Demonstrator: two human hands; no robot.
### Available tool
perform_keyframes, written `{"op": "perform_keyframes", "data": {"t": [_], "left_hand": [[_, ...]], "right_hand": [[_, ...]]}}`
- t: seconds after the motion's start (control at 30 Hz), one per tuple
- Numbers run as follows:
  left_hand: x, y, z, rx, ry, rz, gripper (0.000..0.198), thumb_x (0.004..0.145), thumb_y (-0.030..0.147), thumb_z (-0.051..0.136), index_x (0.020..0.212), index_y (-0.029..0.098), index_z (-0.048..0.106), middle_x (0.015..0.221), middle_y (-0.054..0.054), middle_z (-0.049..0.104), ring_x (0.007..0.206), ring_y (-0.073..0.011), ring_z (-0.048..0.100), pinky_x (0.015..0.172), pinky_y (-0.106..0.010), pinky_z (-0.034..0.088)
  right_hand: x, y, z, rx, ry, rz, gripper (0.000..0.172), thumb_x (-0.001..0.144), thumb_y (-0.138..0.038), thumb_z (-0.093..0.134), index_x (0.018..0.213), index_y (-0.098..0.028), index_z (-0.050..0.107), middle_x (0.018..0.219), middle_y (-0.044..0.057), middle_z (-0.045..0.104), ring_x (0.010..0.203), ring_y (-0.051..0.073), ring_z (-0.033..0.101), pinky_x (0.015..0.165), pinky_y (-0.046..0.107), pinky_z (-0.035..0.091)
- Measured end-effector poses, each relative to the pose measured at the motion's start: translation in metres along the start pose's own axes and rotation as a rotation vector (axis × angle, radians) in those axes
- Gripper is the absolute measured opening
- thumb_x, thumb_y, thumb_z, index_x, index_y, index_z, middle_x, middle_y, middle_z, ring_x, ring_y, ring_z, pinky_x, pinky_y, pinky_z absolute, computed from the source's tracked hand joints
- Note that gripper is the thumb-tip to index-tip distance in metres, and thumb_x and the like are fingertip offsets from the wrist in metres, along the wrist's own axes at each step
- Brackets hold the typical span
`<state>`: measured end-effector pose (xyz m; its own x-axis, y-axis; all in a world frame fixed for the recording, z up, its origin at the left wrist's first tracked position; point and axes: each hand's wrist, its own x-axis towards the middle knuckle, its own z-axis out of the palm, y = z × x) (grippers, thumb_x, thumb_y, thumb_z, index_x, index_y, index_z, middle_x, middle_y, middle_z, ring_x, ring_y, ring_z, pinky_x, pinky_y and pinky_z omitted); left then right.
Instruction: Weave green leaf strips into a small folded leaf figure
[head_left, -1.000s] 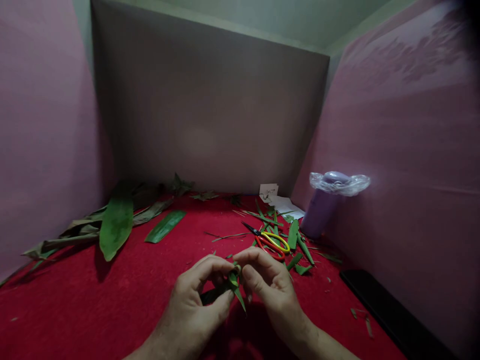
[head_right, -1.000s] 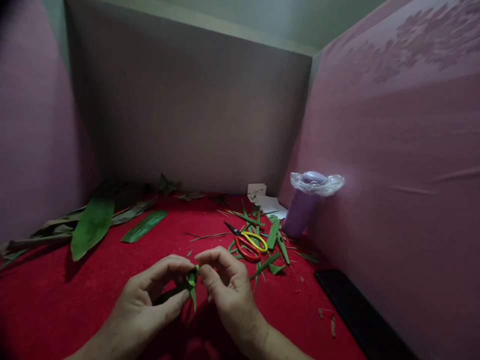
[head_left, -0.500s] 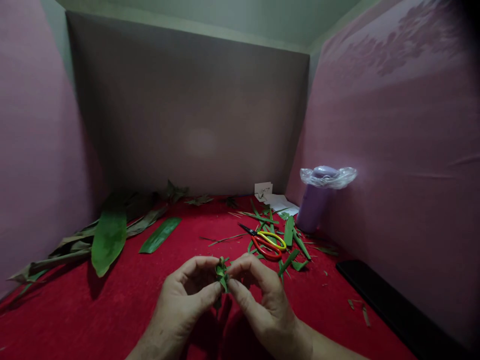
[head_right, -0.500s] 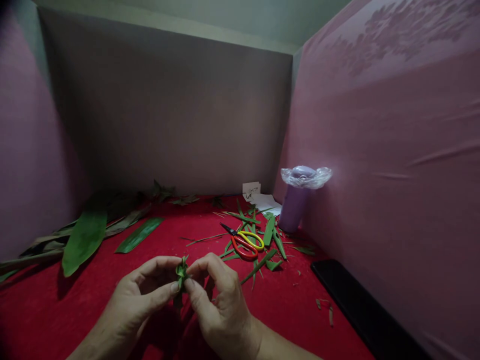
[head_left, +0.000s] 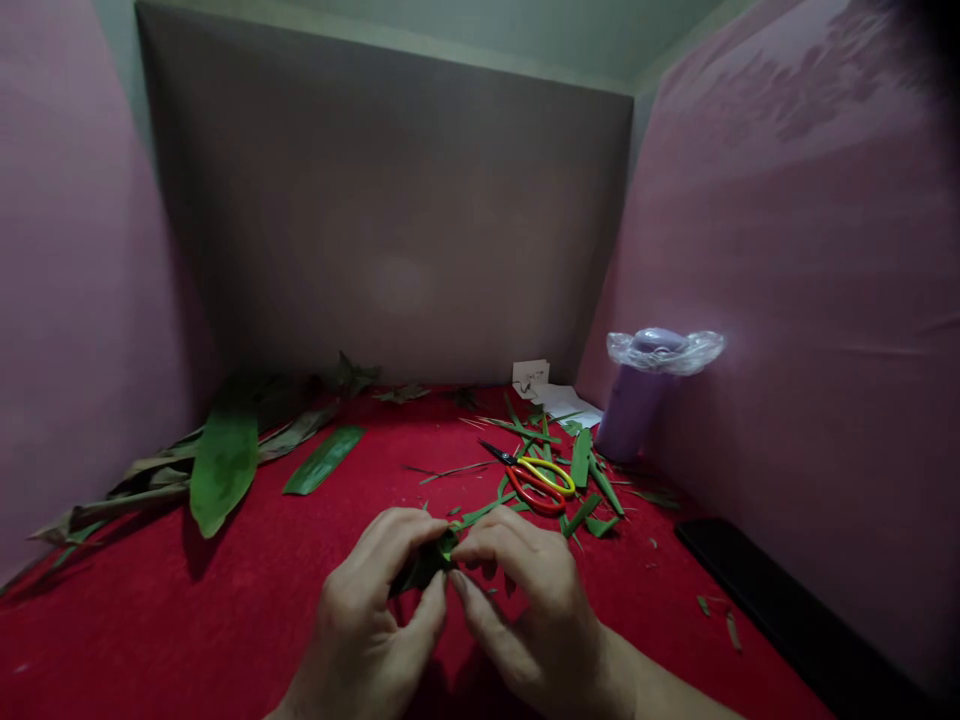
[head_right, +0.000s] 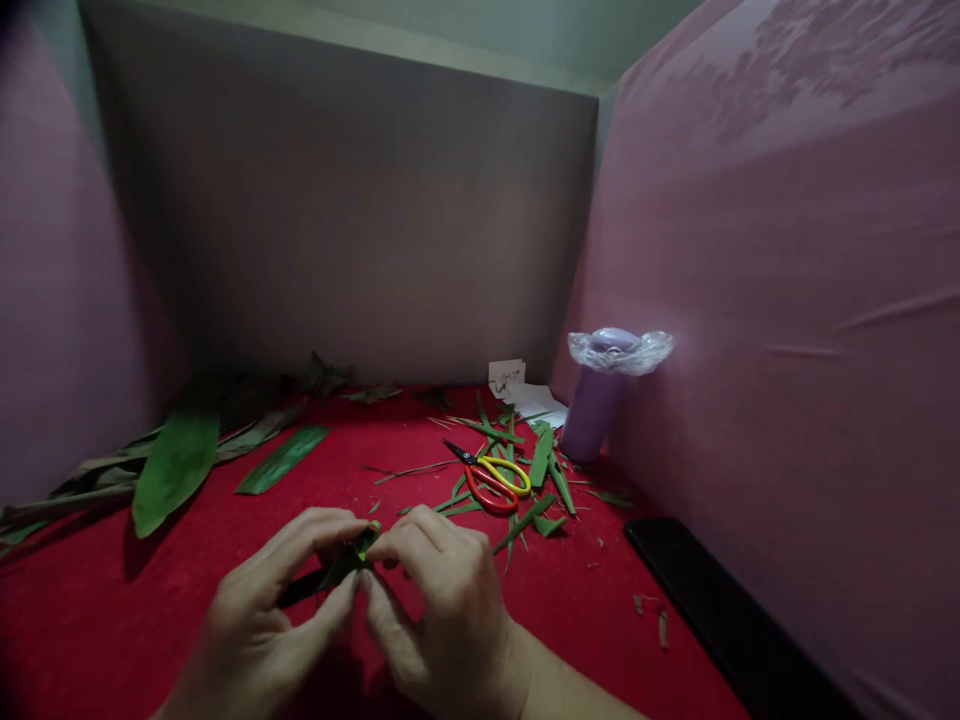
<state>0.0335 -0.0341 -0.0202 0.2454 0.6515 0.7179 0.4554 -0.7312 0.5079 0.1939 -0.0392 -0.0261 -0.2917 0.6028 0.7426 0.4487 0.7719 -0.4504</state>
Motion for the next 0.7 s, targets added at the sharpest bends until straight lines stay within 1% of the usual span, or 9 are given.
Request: {"op": "perform_keyframes", "data": {"t": [0.13, 0.27, 0.4, 0.53, 0.7], "left_hand": [[-0.0015, 0.0001, 0.0017, 0.063, -0.012, 0.043, 0.033, 0.071, 0.001, 0.053, 0.096, 0.022, 0.054, 0.088, -0.001, 0.061, 0.083, -0.0136, 0.062, 0.072, -0.022, 0.051], [-0.0026, -0.0006, 0.0024, 0.087, -0.009, 0.047, 0.034, 0.070, -0.001, 0.053, 0.097, 0.021, 0.053, 0.089, -0.002, 0.061, 0.084, -0.0143, 0.061, 0.072, -0.023, 0.052], [-0.0030, -0.0008, 0.0030, 0.097, -0.021, 0.041, 0.034, 0.071, 0.000, 0.053, 0.097, 0.021, 0.054, 0.090, -0.003, 0.061, 0.085, -0.0155, 0.061, 0.072, -0.025, 0.052], [-0.0027, 0.0007, 0.0040, 0.108, -0.039, 0.011, 0.032, 0.072, 0.001, 0.053, 0.096, 0.021, 0.053, 0.089, -0.003, 0.061, 0.085, -0.0163, 0.062, 0.072, -0.026, 0.052], [-0.0029, 0.0016, 0.0036, 0.087, -0.029, -0.020, 0.030, 0.072, 0.001, 0.052, 0.095, 0.020, 0.054, 0.087, -0.003, 0.061, 0.081, -0.0156, 0.061, 0.069, -0.025, 0.052]], "right_hand": [[-0.0021, 0.0008, 0.0031, -0.070, 0.019, -0.008, 0.008, 0.078, -0.013, 0.054, 0.084, -0.017, 0.053, 0.072, 0.004, 0.057, 0.068, 0.017, 0.053, 0.060, 0.029, 0.039], [-0.0020, -0.0005, 0.0031, -0.132, 0.009, -0.014, 0.004, 0.080, -0.015, 0.053, 0.082, -0.016, 0.054, 0.073, 0.004, 0.058, 0.067, 0.017, 0.053, 0.059, 0.029, 0.038], [-0.0016, -0.0006, 0.0038, -0.148, 0.008, -0.015, 0.005, 0.081, -0.013, 0.050, 0.080, -0.016, 0.054, 0.070, 0.004, 0.058, 0.066, 0.017, 0.053, 0.059, 0.028, 0.038], [-0.0028, 0.0003, 0.0044, -0.113, -0.010, 0.042, 0.005, 0.081, -0.013, 0.051, 0.079, -0.016, 0.055, 0.070, 0.003, 0.057, 0.066, 0.016, 0.053, 0.060, 0.028, 0.037], [-0.0047, -0.0015, 0.0064, 0.034, 0.014, 0.178, 0.008, 0.081, -0.012, 0.051, 0.079, -0.017, 0.056, 0.070, 0.002, 0.057, 0.064, 0.014, 0.053, 0.060, 0.026, 0.038]]}}
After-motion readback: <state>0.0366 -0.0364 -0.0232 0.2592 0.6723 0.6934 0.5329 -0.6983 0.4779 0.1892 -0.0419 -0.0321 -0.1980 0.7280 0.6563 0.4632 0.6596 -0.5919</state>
